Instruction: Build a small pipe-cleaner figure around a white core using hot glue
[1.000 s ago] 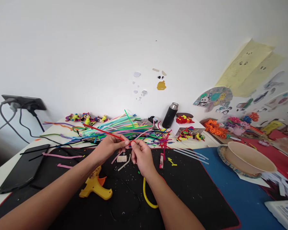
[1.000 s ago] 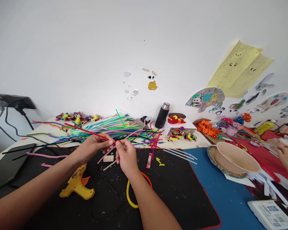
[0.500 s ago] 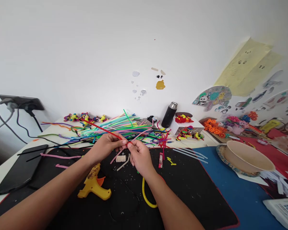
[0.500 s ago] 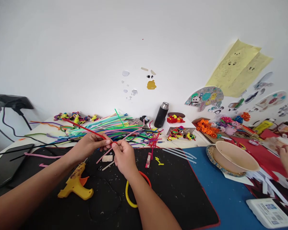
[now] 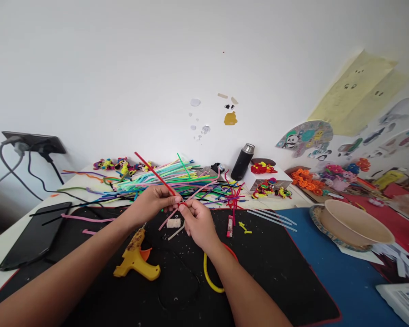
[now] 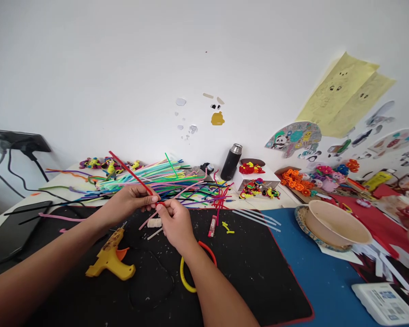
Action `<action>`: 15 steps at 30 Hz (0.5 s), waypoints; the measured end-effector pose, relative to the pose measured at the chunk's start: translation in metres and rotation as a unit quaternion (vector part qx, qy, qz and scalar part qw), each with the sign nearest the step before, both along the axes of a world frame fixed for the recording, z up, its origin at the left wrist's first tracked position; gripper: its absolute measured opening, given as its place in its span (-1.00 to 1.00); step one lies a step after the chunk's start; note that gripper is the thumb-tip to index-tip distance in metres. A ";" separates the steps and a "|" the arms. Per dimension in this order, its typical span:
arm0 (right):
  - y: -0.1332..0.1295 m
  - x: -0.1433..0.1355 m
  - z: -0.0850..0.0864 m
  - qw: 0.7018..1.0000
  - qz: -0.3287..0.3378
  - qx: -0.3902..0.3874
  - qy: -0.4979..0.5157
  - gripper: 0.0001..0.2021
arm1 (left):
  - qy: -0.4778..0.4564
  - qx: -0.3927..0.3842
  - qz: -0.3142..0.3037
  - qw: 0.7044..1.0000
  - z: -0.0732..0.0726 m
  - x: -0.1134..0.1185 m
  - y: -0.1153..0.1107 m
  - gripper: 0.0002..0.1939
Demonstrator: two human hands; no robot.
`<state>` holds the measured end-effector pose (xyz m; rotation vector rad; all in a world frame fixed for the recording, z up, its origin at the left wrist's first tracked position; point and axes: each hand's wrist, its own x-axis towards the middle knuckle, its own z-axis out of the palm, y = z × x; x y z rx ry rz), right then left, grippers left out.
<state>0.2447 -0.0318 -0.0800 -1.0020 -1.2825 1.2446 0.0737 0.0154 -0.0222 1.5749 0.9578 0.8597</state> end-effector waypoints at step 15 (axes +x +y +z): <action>0.002 0.001 0.006 0.996 -0.038 -0.014 0.074 -0.65 | -0.041 -0.032 -0.004 0.999 0.000 0.002 -0.005 -0.62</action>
